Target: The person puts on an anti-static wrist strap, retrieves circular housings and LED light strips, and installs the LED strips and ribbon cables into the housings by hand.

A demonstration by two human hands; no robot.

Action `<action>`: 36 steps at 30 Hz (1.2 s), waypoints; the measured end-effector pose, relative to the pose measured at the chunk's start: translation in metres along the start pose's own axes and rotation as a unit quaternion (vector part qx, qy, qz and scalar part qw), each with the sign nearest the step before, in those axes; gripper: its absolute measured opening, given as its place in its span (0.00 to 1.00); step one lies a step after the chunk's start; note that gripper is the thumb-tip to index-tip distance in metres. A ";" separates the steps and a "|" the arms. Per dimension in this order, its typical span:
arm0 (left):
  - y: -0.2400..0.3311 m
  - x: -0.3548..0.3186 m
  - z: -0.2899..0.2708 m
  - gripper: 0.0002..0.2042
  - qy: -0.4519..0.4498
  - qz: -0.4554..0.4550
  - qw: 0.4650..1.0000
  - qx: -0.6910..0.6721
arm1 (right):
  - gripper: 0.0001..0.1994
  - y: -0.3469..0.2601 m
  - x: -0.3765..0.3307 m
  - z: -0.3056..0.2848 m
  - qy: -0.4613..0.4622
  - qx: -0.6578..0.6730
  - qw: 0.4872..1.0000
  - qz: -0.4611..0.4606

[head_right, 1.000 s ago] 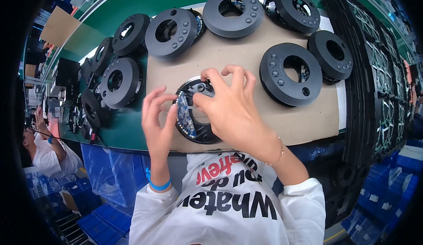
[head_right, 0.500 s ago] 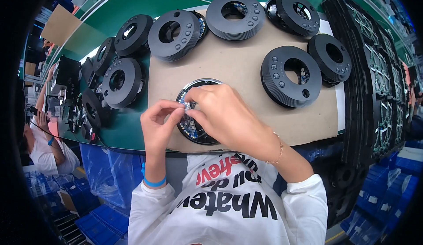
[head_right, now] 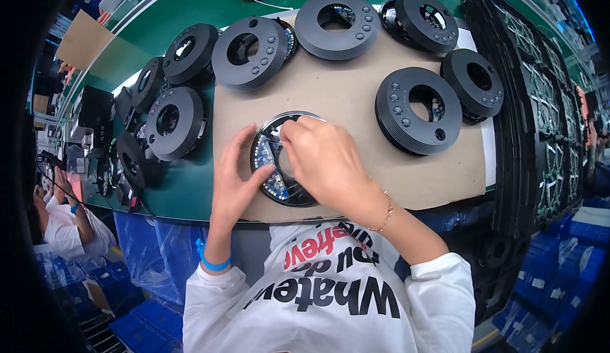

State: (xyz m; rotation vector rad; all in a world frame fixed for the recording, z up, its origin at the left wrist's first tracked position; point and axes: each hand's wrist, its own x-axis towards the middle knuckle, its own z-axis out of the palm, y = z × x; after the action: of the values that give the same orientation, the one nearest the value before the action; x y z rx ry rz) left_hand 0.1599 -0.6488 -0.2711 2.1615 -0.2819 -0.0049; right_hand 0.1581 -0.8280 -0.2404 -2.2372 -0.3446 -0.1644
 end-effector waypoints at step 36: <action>0.021 -0.017 0.026 0.31 0.098 0.172 0.957 -0.214 | 0.02 -0.022 -0.014 -0.001 0.077 0.139 0.986 0.048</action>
State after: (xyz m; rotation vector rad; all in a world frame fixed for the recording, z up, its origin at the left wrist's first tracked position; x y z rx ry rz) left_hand 0.1358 -0.6780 -0.2707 1.6470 -0.4908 0.3178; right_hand 0.1387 -0.8183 -0.2268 -1.9460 -0.1650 -0.2219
